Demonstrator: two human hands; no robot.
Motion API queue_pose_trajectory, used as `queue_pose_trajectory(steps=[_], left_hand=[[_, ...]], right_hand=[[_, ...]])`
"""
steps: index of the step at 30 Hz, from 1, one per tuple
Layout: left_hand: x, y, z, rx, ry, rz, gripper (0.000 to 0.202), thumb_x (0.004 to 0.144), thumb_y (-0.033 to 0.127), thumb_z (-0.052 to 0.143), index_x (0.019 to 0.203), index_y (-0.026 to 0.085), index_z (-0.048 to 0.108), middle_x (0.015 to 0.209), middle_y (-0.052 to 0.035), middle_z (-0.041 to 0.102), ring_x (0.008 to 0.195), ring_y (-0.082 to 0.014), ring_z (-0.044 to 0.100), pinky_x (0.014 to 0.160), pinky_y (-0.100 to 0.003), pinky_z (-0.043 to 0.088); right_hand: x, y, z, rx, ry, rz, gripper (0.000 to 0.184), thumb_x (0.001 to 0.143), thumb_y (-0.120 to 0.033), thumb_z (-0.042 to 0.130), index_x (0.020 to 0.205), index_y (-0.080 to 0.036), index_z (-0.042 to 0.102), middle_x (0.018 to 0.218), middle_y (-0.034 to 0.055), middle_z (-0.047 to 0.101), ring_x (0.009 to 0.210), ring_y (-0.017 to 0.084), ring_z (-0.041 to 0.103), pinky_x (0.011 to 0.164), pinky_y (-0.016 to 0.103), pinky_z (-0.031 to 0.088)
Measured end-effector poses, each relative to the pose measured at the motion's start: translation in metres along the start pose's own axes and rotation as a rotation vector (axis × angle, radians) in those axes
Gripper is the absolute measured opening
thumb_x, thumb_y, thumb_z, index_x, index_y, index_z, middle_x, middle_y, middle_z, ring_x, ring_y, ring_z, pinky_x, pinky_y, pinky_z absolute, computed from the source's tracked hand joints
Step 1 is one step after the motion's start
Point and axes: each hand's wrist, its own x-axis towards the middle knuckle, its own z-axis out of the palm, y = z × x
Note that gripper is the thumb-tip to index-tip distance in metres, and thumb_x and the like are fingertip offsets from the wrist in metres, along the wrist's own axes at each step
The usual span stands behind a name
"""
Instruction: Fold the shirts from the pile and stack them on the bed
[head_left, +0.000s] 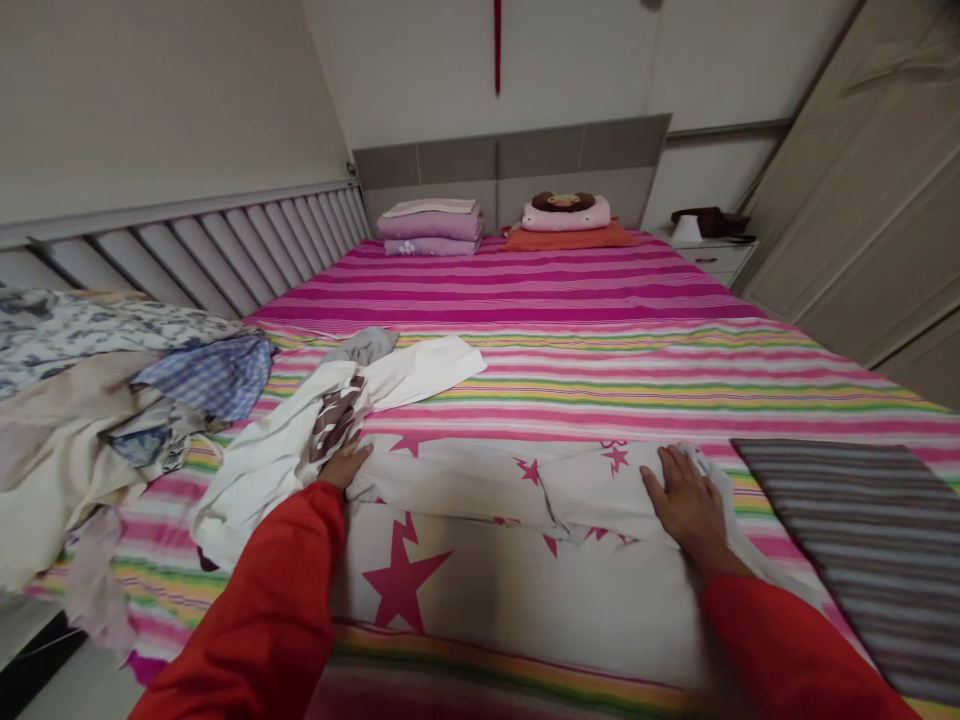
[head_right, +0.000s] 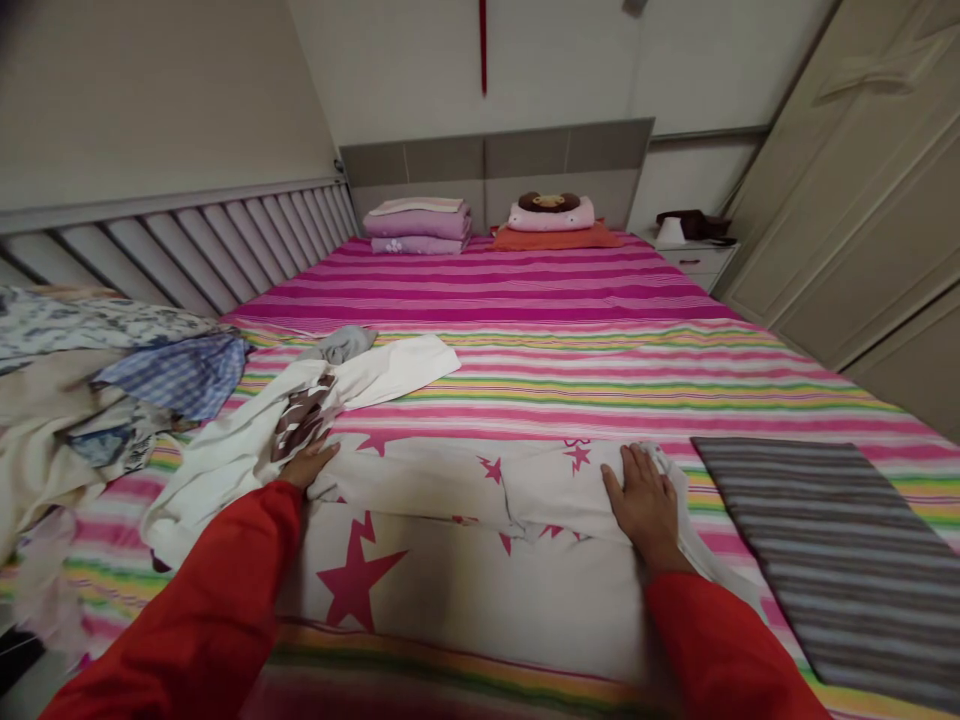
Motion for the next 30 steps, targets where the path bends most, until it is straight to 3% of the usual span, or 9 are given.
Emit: queue_pose_trajectory(steps=[4, 8, 11, 17, 20, 23, 26, 28, 30], left_hand=[[-0.004, -0.002, -0.006, -0.027, -0.025, 0.013, 0.038, 0.067, 0.059, 0.067, 0.075, 0.022, 0.067, 0.095, -0.0047, 0.072, 0.107, -0.0269, 0.061, 0.094, -0.035, 0.051], [-0.004, 0.004, -0.014, -0.037, -0.007, -0.011, 0.041, 0.071, 0.06, 0.065, 0.086, 0.022, 0.07, 0.098, -0.007, 0.072, 0.11, -0.0249, 0.061, 0.094, -0.033, 0.05], [-0.009, 0.006, -0.021, 0.015, -0.029, -0.061, 0.039, 0.07, 0.056, 0.067, 0.08, 0.019, 0.069, 0.089, -0.0096, 0.072, 0.101, -0.0262, 0.064, 0.089, -0.037, 0.052], [-0.022, 0.015, -0.018, 0.228, -0.032, -0.124, 0.017, 0.076, 0.039, 0.059, 0.069, 0.023, 0.062, 0.083, -0.0043, 0.071, 0.094, -0.0242, 0.065, 0.087, -0.035, 0.05], [-0.03, 0.025, -0.017, 0.308, -0.04, -0.118, 0.016, 0.074, 0.032, 0.061, 0.086, 0.022, 0.065, 0.098, -0.0066, 0.072, 0.099, -0.025, 0.064, 0.09, -0.035, 0.049], [-0.036, 0.039, -0.015, 0.43, 0.005, -0.027, 0.044, 0.077, 0.029, 0.058, 0.119, 0.018, 0.06, 0.123, -0.0143, 0.064, 0.116, -0.0298, 0.058, 0.1, -0.042, 0.043], [-0.043, 0.06, 0.01, 0.448, -0.011, 0.243, 0.048, 0.088, 0.032, 0.045, 0.132, 0.014, 0.054, 0.136, -0.0168, 0.056, 0.129, -0.0282, 0.049, 0.111, -0.043, 0.036], [-0.053, 0.08, 0.045, 0.399, -0.084, 0.362, 0.05, 0.092, 0.036, 0.037, 0.136, 0.016, 0.052, 0.143, -0.0137, 0.052, 0.134, -0.026, 0.044, 0.114, -0.043, 0.033], [-0.071, 0.104, 0.09, 0.403, -0.176, 0.403, 0.053, 0.093, 0.039, 0.037, 0.143, 0.022, 0.046, 0.152, -0.0105, 0.042, 0.141, -0.031, 0.034, 0.114, -0.053, 0.03]], right_hand=[[-0.001, 0.001, 0.001, 0.021, 0.015, -0.001, 0.067, 0.091, -0.054, 0.025, 0.143, -0.015, 0.044, 0.151, 0.0139, 0.042, 0.141, 0.031, 0.034, 0.11, 0.054, 0.03], [-0.001, 0.0, -0.001, 0.03, 0.012, -0.012, 0.067, 0.091, -0.054, 0.025, 0.142, -0.016, 0.044, 0.152, 0.0139, 0.042, 0.141, 0.031, 0.034, 0.11, 0.055, 0.03], [0.0, -0.001, -0.003, 0.015, 0.003, -0.008, 0.067, 0.091, -0.053, 0.025, 0.142, -0.015, 0.044, 0.151, 0.0145, 0.042, 0.14, 0.031, 0.035, 0.109, 0.053, 0.031], [0.0, -0.004, -0.005, 0.02, -0.02, 0.003, 0.067, 0.091, -0.053, 0.024, 0.143, -0.014, 0.043, 0.152, 0.0145, 0.041, 0.141, 0.031, 0.033, 0.11, 0.055, 0.029], [0.0, -0.003, -0.004, 0.017, -0.017, 0.005, 0.065, 0.091, -0.052, 0.025, 0.143, -0.018, 0.042, 0.152, 0.0126, 0.042, 0.141, 0.03, 0.033, 0.11, 0.055, 0.029], [0.0, -0.003, -0.003, -0.015, -0.01, 0.001, 0.064, 0.091, -0.05, 0.025, 0.143, -0.017, 0.042, 0.152, 0.0125, 0.042, 0.141, 0.028, 0.033, 0.11, 0.053, 0.03], [0.0, -0.004, -0.004, -0.049, -0.014, 0.005, 0.062, 0.093, -0.049, 0.026, 0.143, -0.016, 0.043, 0.151, 0.0127, 0.043, 0.141, 0.027, 0.034, 0.11, 0.05, 0.032], [0.0, -0.005, -0.005, -0.058, -0.013, 0.003, 0.062, 0.093, -0.049, 0.026, 0.143, -0.017, 0.043, 0.151, 0.0121, 0.043, 0.141, 0.026, 0.035, 0.109, 0.049, 0.032], [0.0, -0.005, -0.006, -0.065, -0.009, 0.003, 0.062, 0.094, -0.049, 0.024, 0.143, -0.017, 0.044, 0.151, 0.0116, 0.043, 0.14, 0.026, 0.036, 0.109, 0.048, 0.032]])
